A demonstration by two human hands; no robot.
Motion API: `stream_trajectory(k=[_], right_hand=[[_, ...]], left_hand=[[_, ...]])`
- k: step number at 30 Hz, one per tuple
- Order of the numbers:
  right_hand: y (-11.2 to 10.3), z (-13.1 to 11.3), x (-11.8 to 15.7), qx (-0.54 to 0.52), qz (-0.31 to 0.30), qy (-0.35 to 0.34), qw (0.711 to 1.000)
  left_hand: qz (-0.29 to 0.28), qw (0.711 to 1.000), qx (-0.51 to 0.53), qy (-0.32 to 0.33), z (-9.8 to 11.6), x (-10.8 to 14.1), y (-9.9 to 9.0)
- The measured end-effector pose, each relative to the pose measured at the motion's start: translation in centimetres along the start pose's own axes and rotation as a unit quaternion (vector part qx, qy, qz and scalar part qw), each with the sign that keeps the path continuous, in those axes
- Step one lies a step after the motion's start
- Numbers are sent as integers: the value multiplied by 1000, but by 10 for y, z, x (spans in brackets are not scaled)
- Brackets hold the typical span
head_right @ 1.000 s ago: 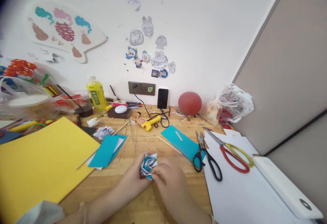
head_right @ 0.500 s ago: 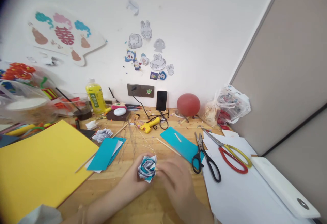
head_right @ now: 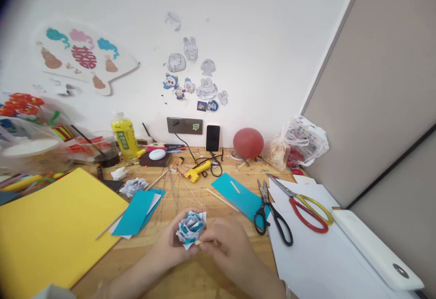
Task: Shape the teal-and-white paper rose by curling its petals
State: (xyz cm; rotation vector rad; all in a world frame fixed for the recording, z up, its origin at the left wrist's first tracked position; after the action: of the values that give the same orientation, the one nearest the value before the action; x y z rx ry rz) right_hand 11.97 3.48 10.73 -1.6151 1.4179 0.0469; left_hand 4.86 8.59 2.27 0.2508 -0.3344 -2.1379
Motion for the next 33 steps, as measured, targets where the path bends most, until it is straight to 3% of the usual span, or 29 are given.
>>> stream_trajectory(k=[10, 19, 22, 27, 33], right_hand=[[7, 8, 2, -41, -34, 16, 998], [7, 19, 1, -64, -29, 102, 992], [9, 19, 0, -55, -39, 95, 993], [4, 20, 1, -79, 22, 64, 995], [6, 27, 5, -130, 60, 103, 984]], left_hand=[[-33, 999, 10, -25, -12, 0, 2], [-22, 998, 33, -49, -12, 0, 2], [-13, 998, 30, -55, -15, 0, 0], [16, 998, 28, -62, -23, -2, -10], [31, 998, 34, -53, -23, -4, -14]])
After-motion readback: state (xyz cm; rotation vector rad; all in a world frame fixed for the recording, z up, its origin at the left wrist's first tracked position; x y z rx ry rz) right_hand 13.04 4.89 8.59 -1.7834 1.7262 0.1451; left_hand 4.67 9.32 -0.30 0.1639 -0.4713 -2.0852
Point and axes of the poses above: each hand's wrist, its own x-axis away from the middle knuckle, its own y-axis out of the palm, z = x × y, the point moved 10 cm from there along -x, towards the middle knuckle
